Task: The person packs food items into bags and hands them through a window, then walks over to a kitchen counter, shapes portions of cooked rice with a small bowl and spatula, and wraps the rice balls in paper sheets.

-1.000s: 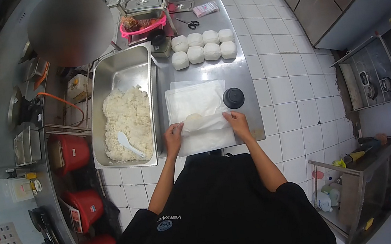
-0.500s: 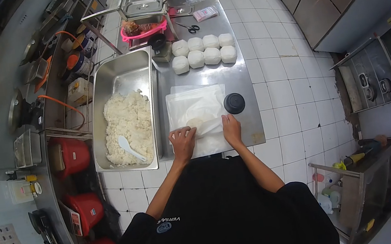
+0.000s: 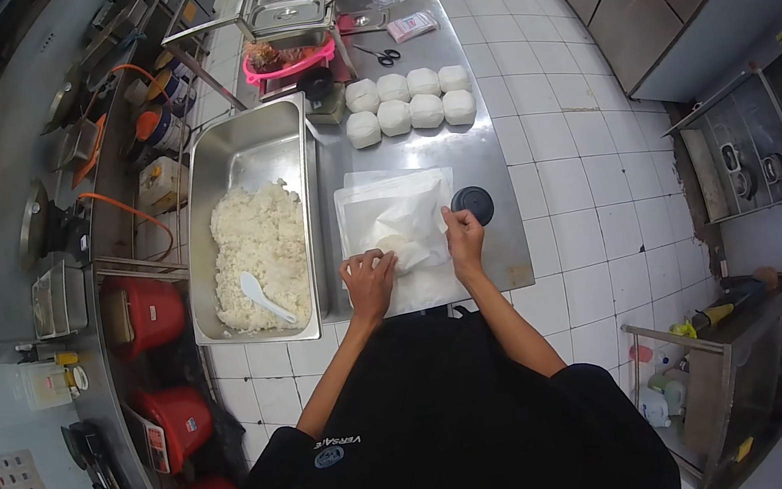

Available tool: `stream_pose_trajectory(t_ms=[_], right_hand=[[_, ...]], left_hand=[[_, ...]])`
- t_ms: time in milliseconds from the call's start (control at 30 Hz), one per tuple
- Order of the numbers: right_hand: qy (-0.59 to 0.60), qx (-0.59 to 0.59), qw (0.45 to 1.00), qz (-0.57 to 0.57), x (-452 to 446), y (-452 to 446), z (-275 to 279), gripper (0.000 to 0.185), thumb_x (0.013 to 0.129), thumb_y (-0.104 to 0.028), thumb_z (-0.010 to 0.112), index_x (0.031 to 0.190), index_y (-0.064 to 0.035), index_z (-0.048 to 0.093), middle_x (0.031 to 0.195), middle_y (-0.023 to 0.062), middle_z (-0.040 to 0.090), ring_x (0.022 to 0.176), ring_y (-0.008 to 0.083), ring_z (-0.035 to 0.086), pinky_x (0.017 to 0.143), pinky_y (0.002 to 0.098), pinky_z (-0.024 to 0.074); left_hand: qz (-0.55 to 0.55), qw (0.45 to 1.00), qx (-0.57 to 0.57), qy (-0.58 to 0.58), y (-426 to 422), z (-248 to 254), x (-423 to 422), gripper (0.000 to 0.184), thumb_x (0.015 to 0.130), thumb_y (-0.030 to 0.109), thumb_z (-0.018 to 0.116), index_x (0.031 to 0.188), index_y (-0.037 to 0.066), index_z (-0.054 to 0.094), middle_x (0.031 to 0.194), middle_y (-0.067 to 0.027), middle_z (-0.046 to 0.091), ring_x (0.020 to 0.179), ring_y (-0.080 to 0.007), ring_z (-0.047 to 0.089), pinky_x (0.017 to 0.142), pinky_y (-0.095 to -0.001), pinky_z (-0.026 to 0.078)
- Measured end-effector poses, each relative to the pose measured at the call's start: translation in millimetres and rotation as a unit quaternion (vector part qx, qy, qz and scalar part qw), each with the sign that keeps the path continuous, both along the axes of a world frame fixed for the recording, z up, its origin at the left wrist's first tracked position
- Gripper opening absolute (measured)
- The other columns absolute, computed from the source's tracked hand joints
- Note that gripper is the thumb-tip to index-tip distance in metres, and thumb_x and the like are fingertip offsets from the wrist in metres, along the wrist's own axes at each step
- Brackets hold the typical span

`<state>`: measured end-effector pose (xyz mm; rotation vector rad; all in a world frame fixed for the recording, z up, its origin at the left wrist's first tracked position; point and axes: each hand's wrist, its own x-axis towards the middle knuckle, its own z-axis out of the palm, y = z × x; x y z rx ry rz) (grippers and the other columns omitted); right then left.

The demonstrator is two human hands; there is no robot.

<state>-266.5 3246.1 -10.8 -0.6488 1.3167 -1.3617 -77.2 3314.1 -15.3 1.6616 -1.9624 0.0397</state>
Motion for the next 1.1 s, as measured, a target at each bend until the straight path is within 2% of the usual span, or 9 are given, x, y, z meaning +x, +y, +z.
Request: stream_pose_trajectory(t_ms=[133, 200, 333, 433, 533, 733, 800, 1033, 1100], right_hand=[[-0.008, -0.023, 1.000, 0.015, -2, -14, -8, 0.031, 0.089, -0.029, 0.077, 0.097, -0.0062, 0.057, 0.064, -0.0051, 0.047, 0.053, 0.0030, 0.041, 0.047, 0.0209, 0.0320], [0.225, -0.076, 0.966, 0.102, 1, -22, -8, 0.057, 0.084, -0.035, 0.080, 0.119, 0.0018, 0.054, 0.076, 0.0040, 0.057, 0.070, 0.0141, 0.057, 0.062, 0.0287, 0.0468], [0.476, -0.094, 0.833, 0.265, 3, -31, 4, 0.043, 0.085, -0.030, 0.075, 0.105, 0.0064, 0.065, 0.085, 0.0158, 0.067, 0.082, 0.0357, 0.065, 0.080, 0.0403, 0.0509], [0.432, -0.152, 0.837, 0.300, -4, -39, 9, 0.017, 0.080, -0.010, 0.071, 0.091, 0.0015, 0.070, 0.089, 0.0172, 0.068, 0.086, 0.0372, 0.066, 0.080, 0.0395, 0.0515], [0.353, -0.202, 0.816, 0.410, -20, -34, 18, 0.019, 0.068, 0.006, 0.063, 0.084, -0.0020, 0.071, 0.093, 0.0143, 0.068, 0.091, 0.0357, 0.065, 0.083, 0.0398, 0.0505], [0.433, -0.275, 0.721, 0.466, -51, -15, 19, 0.025, 0.063, 0.013, 0.058, 0.077, -0.0035, 0.070, 0.117, 0.0117, 0.064, 0.108, 0.0309, 0.058, 0.093, 0.0384, 0.0470], [0.451, -0.282, 0.717, 0.450, -61, -16, 20, 0.022, 0.066, 0.012, 0.059, 0.076, -0.0043, 0.069, 0.117, 0.0109, 0.064, 0.107, 0.0319, 0.058, 0.091, 0.0394, 0.0479], [0.562, -0.181, 0.784, 0.192, -54, 23, 48, 0.021, 0.075, 0.007, 0.057, 0.088, -0.0029, 0.070, 0.112, 0.0129, 0.065, 0.104, 0.0326, 0.060, 0.087, 0.0425, 0.0500], [0.538, -0.298, 0.766, 0.190, -35, 50, 34, 0.023, 0.077, 0.005, 0.057, 0.096, -0.0002, 0.069, 0.108, 0.0146, 0.065, 0.103, 0.0333, 0.060, 0.088, 0.0441, 0.0499]], left_hand=[[-0.004, 1.000, 0.002, 0.011, 2, -1, 1, 0.015, 0.085, 0.018, 0.072, 0.101, 0.017, 0.072, 0.101, 0.0022, 0.064, 0.099, -0.0221, 0.056, 0.095, -0.0451, 0.035], [-0.009, 1.000, 0.013, 0.016, 2, -2, 1, 0.018, 0.086, 0.021, 0.072, 0.104, 0.019, 0.074, 0.101, 0.0016, 0.067, 0.099, -0.0228, 0.058, 0.096, -0.0456, 0.035], [-0.019, 0.999, 0.024, 0.011, 1, -3, 3, 0.020, 0.085, 0.021, 0.074, 0.104, 0.018, 0.074, 0.101, 0.0021, 0.067, 0.100, -0.0227, 0.058, 0.097, -0.0454, 0.034], [-0.034, 0.998, 0.043, 0.034, -8, 0, 11, 0.024, 0.083, 0.023, 0.075, 0.106, 0.018, 0.074, 0.101, 0.0022, 0.068, 0.100, -0.0232, 0.058, 0.098, -0.0458, 0.034], [-0.005, 0.990, 0.110, 0.086, -10, 11, 11, 0.030, 0.079, 0.025, 0.078, 0.108, 0.018, 0.073, 0.106, 0.0031, 0.068, 0.103, -0.0220, 0.058, 0.099, -0.0481, 0.033], [0.017, 0.999, -0.041, -0.010, -35, 53, 9, 0.032, 0.072, 0.026, 0.082, 0.102, 0.019, 0.073, 0.105, 0.0046, 0.065, 0.110, -0.0168, 0.057, 0.110, -0.0565, 0.025], [-0.114, 0.981, 0.151, -0.052, -46, 30, 21, 0.024, 0.074, 0.025, 0.080, 0.095, 0.018, 0.072, 0.097, 0.0017, 0.065, 0.106, -0.0174, 0.059, 0.113, -0.0604, 0.020], [-0.157, 0.973, 0.162, -0.043, -31, 13, 29, 0.014, 0.080, 0.020, 0.075, 0.090, 0.012, 0.069, 0.100, -0.0011, 0.064, 0.100, -0.0229, 0.061, 0.108, -0.0499, 0.034], [-0.171, 0.977, 0.127, -0.015, -21, 16, 30, 0.012, 0.082, 0.017, 0.073, 0.091, 0.009, 0.069, 0.099, -0.0044, 0.064, 0.101, -0.0252, 0.061, 0.099, -0.0417, 0.044]])
